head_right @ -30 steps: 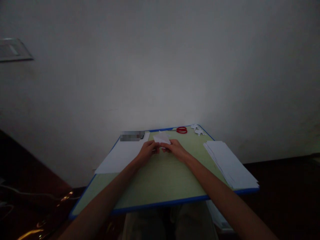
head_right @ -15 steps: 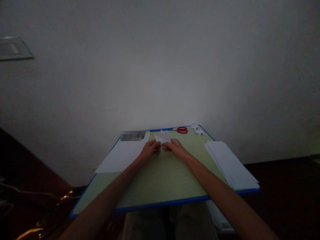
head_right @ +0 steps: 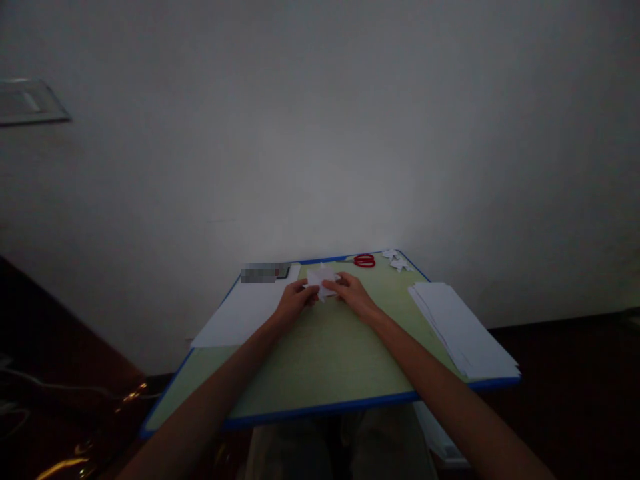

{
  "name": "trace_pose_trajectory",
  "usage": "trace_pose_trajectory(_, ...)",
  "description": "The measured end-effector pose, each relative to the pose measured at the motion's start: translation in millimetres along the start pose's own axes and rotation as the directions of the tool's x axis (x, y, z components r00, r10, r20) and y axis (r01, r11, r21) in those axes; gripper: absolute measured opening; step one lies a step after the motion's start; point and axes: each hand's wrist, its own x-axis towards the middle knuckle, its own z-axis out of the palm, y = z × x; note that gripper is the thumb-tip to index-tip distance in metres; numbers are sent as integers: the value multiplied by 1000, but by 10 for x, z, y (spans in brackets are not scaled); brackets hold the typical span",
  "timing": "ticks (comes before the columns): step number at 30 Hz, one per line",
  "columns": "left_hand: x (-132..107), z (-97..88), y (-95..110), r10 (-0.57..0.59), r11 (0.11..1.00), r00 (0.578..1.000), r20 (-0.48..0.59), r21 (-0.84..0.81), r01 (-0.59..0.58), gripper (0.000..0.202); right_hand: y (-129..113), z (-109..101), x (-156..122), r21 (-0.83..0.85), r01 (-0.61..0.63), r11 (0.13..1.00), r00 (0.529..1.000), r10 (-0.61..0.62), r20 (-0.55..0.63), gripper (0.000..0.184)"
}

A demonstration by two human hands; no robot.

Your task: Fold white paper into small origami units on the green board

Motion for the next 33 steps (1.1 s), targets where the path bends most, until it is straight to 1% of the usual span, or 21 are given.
trace_pose_trajectory(3,-13,5,23,7,1000,999,36,0,-7,22,-12,-8,10,16,50,999,998,-50,-28,41)
trace_pose_trajectory(5,-16,12,33,8,1000,999,46,3,-8,22,-24,-11,10,63,71,996,997,-70,-15,42)
trace_pose_trajectory(7,-14,19,31,-9,1000,999,32,-2,10,22,-40,-11,4,107,97,990,995,-97,2,44)
trace_pose_trajectory(10,-5,28,9,-50,998,999,-7,-24,50,26,-58,-9,-6,65,134,989,991,-134,-5,46)
trace_pose_trajectory(13,4,32,-21,-79,996,997,-26,-49,77,31,-57,-8,-4,21,149,989,989,-149,-4,41)
trace_pose_trajectory(16,9,31,-38,-89,994,996,-32,-68,87,34,-44,-12,5,52,147,988,989,-148,10,38)
trace_pose_trajectory(18,4,31,-35,-75,995,997,-27,-65,73,34,-37,-18,9,53,145,988,989,-146,2,36)
trace_pose_trajectory(21,-12,31,-12,-43,998,999,-12,-42,43,32,-28,-23,13,59,133,989,991,-133,-3,33)
trace_pose_trajectory(24,-23,31,17,-39,999,998,-41,8,40,28,-19,-12,13,117,109,987,994,-110,3,26)
trace_pose_trajectory(27,-25,29,36,-39,997,997,-62,69,44,24,-24,7,-1,100,87,991,996,-88,3,27)
trace_pose_trajectory(30,-27,27,38,-25,992,998,-56,119,31,22,-39,15,-26,52,60,997,998,-61,11,26)
trace_pose_trajectory(33,-30,22,22,3,988,999,-44,156,4,23,-37,10,-31,67,20,998,999,-22,33,35)
